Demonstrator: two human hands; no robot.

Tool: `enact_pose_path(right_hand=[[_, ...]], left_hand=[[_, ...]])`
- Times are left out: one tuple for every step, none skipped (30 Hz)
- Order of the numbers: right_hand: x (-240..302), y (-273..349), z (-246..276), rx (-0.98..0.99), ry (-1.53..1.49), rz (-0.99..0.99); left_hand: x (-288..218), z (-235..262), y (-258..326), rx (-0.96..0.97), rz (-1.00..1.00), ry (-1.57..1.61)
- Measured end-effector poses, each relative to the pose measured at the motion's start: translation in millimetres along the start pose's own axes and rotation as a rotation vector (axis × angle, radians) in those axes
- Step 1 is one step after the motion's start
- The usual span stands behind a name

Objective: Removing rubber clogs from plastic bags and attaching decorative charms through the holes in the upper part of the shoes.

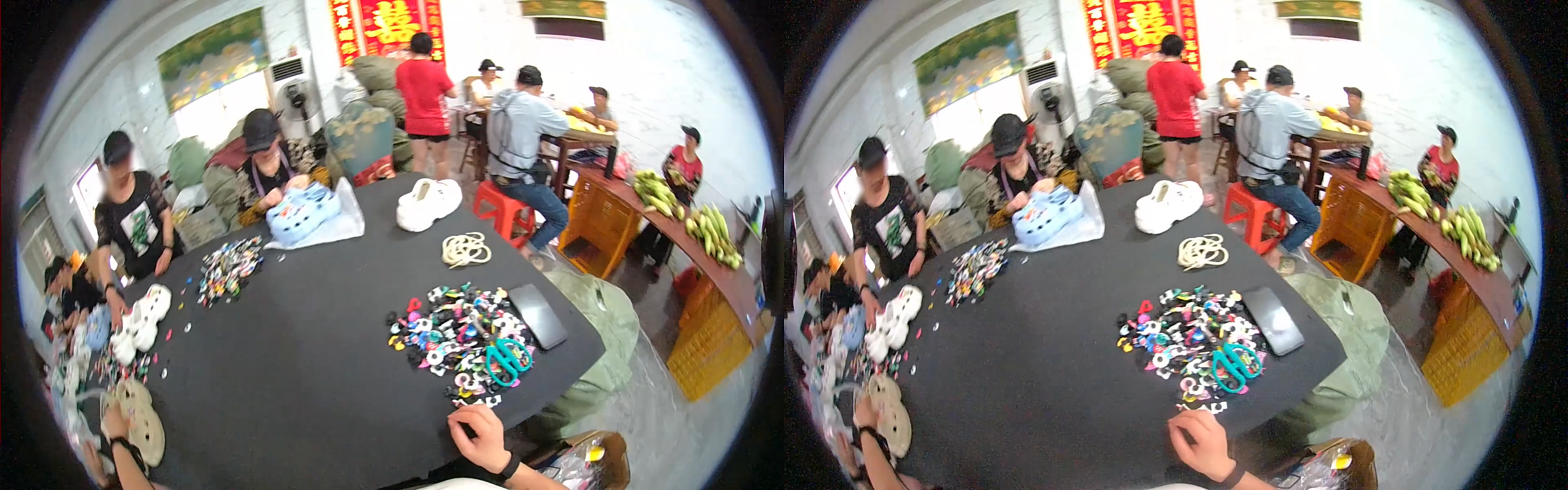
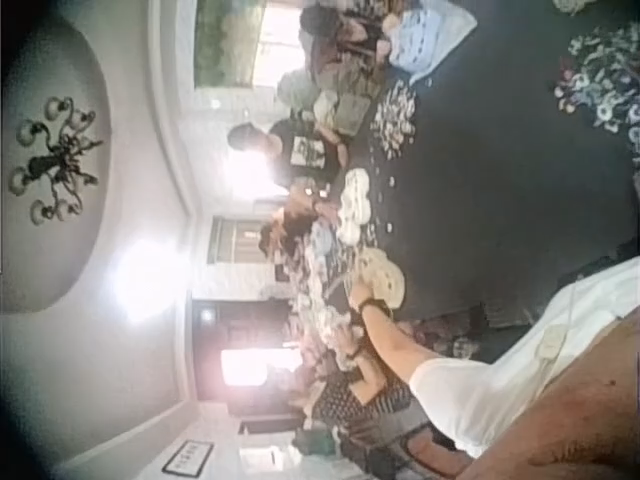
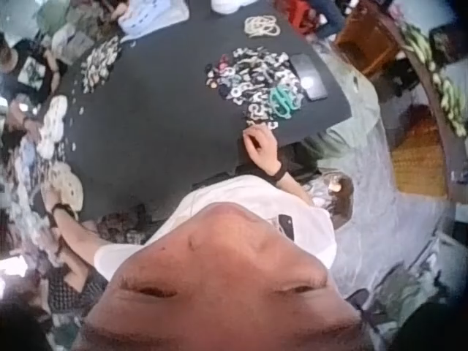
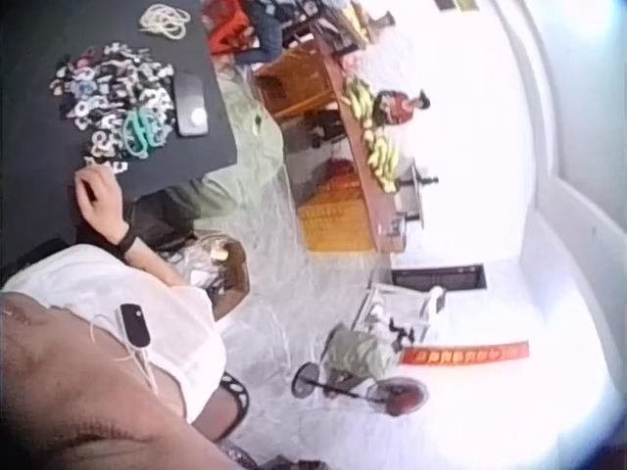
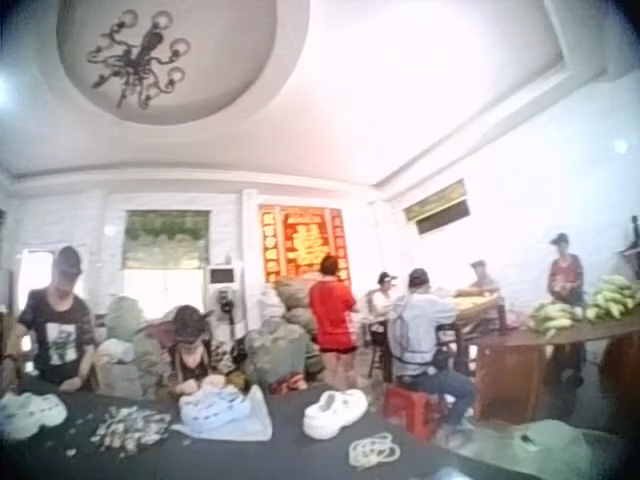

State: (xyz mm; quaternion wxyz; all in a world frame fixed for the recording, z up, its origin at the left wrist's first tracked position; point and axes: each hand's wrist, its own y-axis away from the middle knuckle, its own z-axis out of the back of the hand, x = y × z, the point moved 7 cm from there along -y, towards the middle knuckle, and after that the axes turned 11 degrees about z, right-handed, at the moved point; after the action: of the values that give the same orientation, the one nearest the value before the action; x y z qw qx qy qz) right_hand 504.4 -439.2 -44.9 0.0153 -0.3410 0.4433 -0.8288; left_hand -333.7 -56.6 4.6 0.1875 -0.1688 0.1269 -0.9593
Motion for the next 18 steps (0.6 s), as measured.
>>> enact_pose_path(right_hand=[[1.1, 0.7, 1.6, -0.006, -0.010, 0.026], [2.2, 1.3, 2.5, -0.004, -0.034, 0.061], [0.7, 2.4, 2.4, 0.018, -0.062, 0.060], [-0.7, 3.7, 3.8, 0.024, -0.123, 0.063], [-1.8, 4.8, 6.4, 0.011, -0.182, 0.071], [-3.5, 5.6, 8.0, 0.017, -0.217, 0.073], [-4.7, 5.9, 11.4, -0.002, -0.275, 0.086], [-6.5, 6.9, 13.9, 0.004, -0.326, 0.079], [-7.7, 6.9, 15.6, 0.022, -0.381, 0.086], [-8.7, 8.2, 16.1, 0.073, -0.478, 0.073], [-10.2, 9.9, 18.6, 0.108, -0.599, 0.050], [-10.8, 12.6, 22.3, 0.129, -0.712, 0.019], [-11.2, 15.1, 27.4, 0.158, -0.731, 0.012], [-11.4, 19.4, 36.8, 0.179, -0.755, 0.017], [-12.0, 23.8, 46.3, 0.202, -0.781, 0.024], [-15.6, 25.9, 53.7, 0.188, -0.788, 0.018], [-18.8, 27.2, 62.4, 0.170, -0.769, 0.050], [-22.1, 28.9, 70.4, 0.156, -0.747, 0.083]], left_hand=[[-14.9, 6.1, 14.1, -0.019, 0.100, 0.249], [-44.9, 26.8, 32.8, -0.149, 0.001, 0.271], [-73.6, 42.5, 56.7, -0.133, -0.024, 0.468], [-107.8, 55.9, 78.0, 0.018, -0.028, 0.701], [-144.8, 76.7, 106.2, 0.034, -0.048, 0.578], [-183.7, 107.4, 145.4, -0.030, -0.181, 0.679], [-206.3, 138.8, 195.7, -0.088, -0.362, 0.378], [-249.4, 162.8, 230.9, 0.034, -0.491, 0.771], [-278.6, 181.9, 266.9, 0.094, -0.562, 0.725], [-308.2, 197.7, 301.8, 0.104, -0.648, 0.640], [-331.1, 209.1, 334.0, 0.149, -0.718, 0.587], [-352.9, 215.6, 360.0, 0.210, -0.777, 0.543], [-369.0, 218.3, 384.6, 0.260, -0.818, 0.502], [-381.9, 220.6, 406.1, 0.273, -0.822, 0.545], [-392.5, 220.1, 425.2, 0.287, -0.822, 0.588], [-396.0, 215.9, 436.4, 0.258, -0.712, 0.551], [-400.2, 215.7, 440.8, 0.257, -0.717, 0.541], [-402.0, 216.2, 444.8, 0.248, -0.701, 0.585]])
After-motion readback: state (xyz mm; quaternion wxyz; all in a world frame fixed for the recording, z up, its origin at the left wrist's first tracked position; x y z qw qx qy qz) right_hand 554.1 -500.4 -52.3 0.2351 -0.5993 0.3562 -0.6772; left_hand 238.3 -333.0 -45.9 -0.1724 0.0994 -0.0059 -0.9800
